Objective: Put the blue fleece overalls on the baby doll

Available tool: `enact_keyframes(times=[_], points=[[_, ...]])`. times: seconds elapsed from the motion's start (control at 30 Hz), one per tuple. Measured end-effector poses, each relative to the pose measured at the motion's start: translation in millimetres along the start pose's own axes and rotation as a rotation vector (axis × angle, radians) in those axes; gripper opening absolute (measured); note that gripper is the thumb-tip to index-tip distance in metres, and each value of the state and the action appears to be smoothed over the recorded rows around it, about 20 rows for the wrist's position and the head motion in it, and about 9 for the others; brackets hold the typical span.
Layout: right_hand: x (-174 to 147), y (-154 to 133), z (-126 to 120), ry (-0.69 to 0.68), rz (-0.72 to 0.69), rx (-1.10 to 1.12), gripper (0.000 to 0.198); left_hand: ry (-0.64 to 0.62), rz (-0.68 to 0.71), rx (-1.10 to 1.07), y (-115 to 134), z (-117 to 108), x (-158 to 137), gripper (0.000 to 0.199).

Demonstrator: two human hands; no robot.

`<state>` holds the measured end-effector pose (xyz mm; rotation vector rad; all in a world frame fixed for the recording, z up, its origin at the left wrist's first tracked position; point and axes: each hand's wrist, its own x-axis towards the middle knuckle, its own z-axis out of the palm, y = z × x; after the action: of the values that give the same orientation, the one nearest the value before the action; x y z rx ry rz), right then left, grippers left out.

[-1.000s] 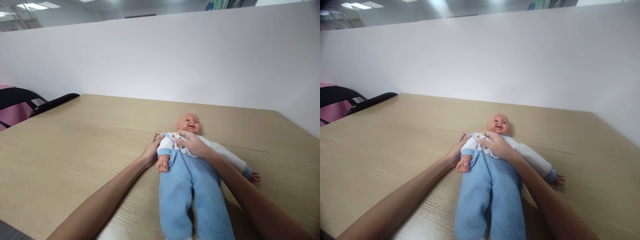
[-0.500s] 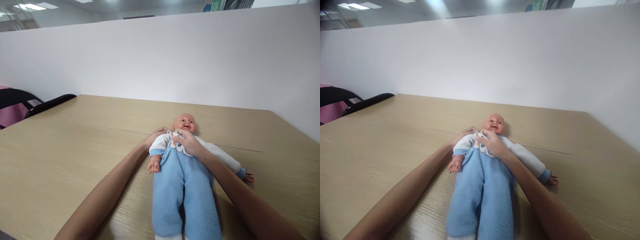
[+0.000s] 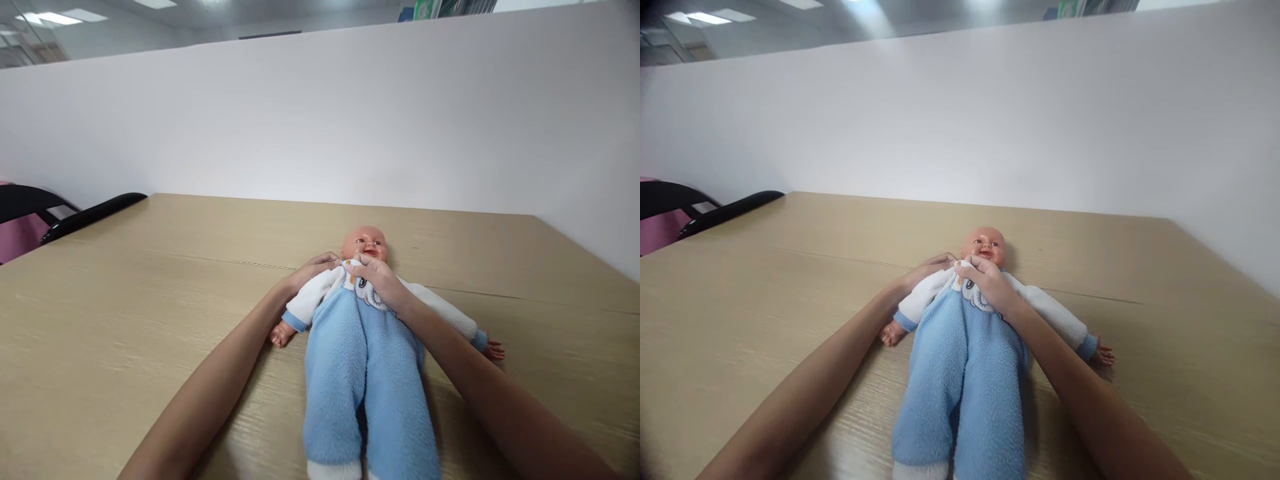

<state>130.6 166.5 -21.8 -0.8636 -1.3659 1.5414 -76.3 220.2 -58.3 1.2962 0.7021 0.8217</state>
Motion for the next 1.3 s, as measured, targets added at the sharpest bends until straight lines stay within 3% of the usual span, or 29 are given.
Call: enact_keyframes(times=[0.17,0.33,0.43,0.5,0.57,0.67,0.73,0.9,1.1,1.23,1.3], points=[[-3,-14,-3,-0.032,-0.001,-0.169,0.052,-0.001,-0.002,0.086,14,3,-3,0.041],[-22,-55,-26,-0.087,0.086,-0.924,0.043,0.036,-0.067,0.561,31,-8,-12,0.043],[-32,-70,-42,-0.087,0.214,-1.2,0.051,0.158,0.054,0.877,51,-5,-23,0.031],[-36,-72,-50,-0.12,0.284,-1.218,0.057,0.191,0.169,0.973,66,2,-36,0.027],[-37,-69,-58,-0.129,0.293,-1.181,0.059,0.069,0.178,0.931,79,10,-51,0.028],[-37,-64,-67,-0.113,0.265,-1.051,0.056,-0.189,-0.007,0.874,89,18,-71,0.032],[-37,-61,-71,-0.124,0.262,-0.977,0.055,-0.294,-0.107,0.907,91,16,-78,0.028],[-37,-55,-71,-0.11,0.216,-0.919,0.054,-0.497,-0.169,0.895,95,1,-81,0.019],[-37,-55,-72,-0.149,0.201,-0.836,0.046,-0.363,-0.207,0.894,87,-8,-81,0.024],[-44,-52,-75,-0.104,0.142,-0.901,0.042,-0.22,-0.187,1.12,84,9,-82,0.011],[-58,-47,-78,-0.011,0.081,-0.92,0.043,-0.095,-0.094,1.313,84,22,-82,0.014]])
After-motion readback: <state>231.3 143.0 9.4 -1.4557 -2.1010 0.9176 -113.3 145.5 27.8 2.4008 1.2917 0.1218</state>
